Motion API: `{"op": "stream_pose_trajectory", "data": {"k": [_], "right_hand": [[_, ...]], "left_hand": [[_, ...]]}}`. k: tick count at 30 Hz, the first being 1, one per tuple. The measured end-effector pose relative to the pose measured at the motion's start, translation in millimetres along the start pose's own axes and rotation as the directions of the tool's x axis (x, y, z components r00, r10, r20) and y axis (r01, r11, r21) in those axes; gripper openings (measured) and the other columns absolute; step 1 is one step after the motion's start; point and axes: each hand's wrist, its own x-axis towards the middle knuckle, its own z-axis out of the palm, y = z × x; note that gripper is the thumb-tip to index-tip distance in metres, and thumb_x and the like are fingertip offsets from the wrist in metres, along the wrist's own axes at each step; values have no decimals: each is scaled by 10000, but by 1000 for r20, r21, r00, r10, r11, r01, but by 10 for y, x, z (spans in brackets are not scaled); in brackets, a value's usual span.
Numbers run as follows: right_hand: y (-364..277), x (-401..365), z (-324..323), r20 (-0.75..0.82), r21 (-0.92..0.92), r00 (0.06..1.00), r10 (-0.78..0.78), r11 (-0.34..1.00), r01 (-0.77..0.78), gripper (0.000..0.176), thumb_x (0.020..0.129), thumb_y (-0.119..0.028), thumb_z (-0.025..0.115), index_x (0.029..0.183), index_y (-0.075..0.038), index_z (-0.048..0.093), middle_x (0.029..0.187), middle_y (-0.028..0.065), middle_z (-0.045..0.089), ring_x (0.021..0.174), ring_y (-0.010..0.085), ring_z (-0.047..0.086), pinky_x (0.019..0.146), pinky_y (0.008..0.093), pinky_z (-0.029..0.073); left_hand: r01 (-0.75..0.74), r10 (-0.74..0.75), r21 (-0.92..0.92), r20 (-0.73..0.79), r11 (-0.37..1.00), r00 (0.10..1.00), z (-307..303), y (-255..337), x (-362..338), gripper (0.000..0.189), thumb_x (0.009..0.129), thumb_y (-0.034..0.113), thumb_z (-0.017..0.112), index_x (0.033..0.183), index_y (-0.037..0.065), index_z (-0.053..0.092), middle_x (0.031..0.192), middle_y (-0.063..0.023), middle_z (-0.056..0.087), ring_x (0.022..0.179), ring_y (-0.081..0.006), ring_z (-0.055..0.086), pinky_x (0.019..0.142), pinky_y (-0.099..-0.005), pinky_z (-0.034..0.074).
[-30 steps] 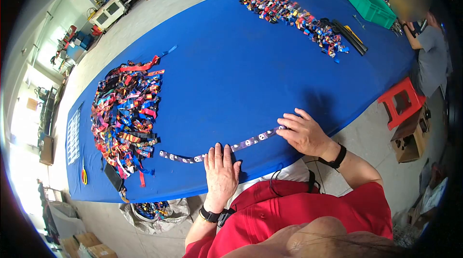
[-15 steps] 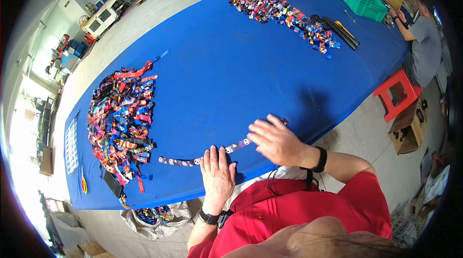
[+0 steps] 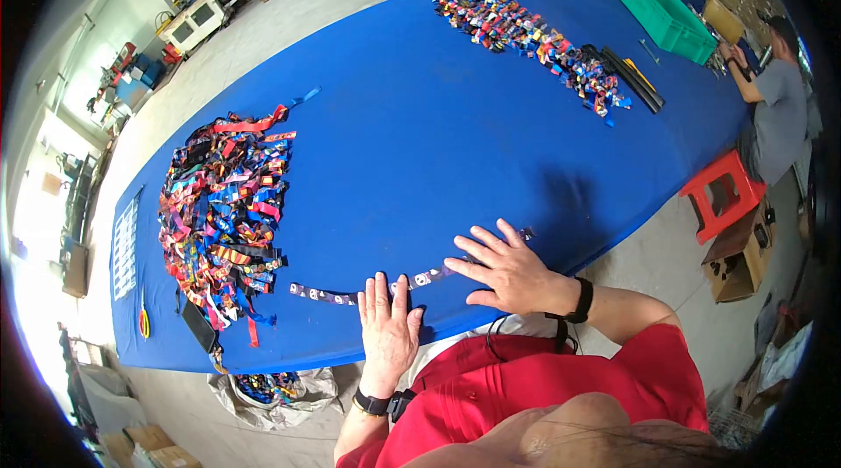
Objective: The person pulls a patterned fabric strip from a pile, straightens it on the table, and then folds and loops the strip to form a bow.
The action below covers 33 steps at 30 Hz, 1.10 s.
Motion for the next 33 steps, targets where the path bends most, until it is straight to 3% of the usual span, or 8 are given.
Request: {"op": "stream_pose_trajectory", "data": {"k": [6,10,14,18,19,22,23,33], "right_hand": [[164,-104,-110,40,-81,994,105,992,-102,648,974,-544,605,1524,-216,505,1557,140,446,1441,383,394,1182,655,249],[241,-138,-146,46,-125,990,130,984,-124,642,1001,-563,555,1533,-210,486,1566,118,421,1451,373,383,1188,650,252],[241,-114,-180,76,-146,985,152,979,-140,631,1018,-574,511,1529,-204,493,1579,116,429,1459,382,387,1191,647,251],[263,-94,-169,52,-125,986,157,981,-150,587,1020,-516,530,1505,-186,525,1547,137,479,1434,388,429,1173,647,283],[244,-84,-193,5,-94,989,151,984,-150,520,998,-396,604,1456,-152,574,1507,144,524,1407,375,470,1170,628,306],[319,-164,-164,-48,-55,984,170,983,-173,475,954,-264,671,1401,-116,613,1470,138,562,1381,353,506,1177,599,317],[309,-166,-192,-92,-45,981,172,983,-176,431,919,-155,696,1342,-91,646,1420,130,602,1345,338,545,1171,575,343],[414,-290,-254,-177,-173,979,101,976,-132,272,896,-51,698,1168,-56,708,1243,109,687,1201,306,635,1073,513,452]], "left_hand": [[105,-104,79,-17,991,994,-9,-263,-96,693,1034,406,563,1601,65,355,1633,-310,282,1525,-485,251,1256,-591,179],[194,-194,84,-17,977,981,-61,-409,-148,728,1038,415,548,1593,-1,329,1640,-328,252,1536,-488,220,1266,-577,149],[258,-254,97,-59,961,966,-81,-566,-204,744,1061,469,474,1590,-29,314,1646,-321,248,1546,-470,211,1273,-568,115],[284,-282,100,-37,954,959,-124,-578,-205,717,1060,435,482,1593,-16,319,1643,-280,292,1549,-440,228,1275,-560,116],[282,-278,102,-56,954,959,-122,-568,-206,695,1058,410,487,1584,-17,332,1629,-273,321,1544,-431,245,1276,-557,120],[301,-296,94,-57,949,953,-113,-552,-216,678,1059,401,488,1573,-18,351,1617,-274,338,1539,-429,255,1275,-557,123],[299,-293,102,-69,949,954,-98,-561,-227,663,1059,393,487,1565,-18,364,1607,-273,352,1534,-427,265,1274,-560,129],[310,-299,130,-100,942,949,-67,-505,-240,605,1058,293,508,1573,13,359,1616,-251,354,1526,-412,289,1264,-555,163]]}}
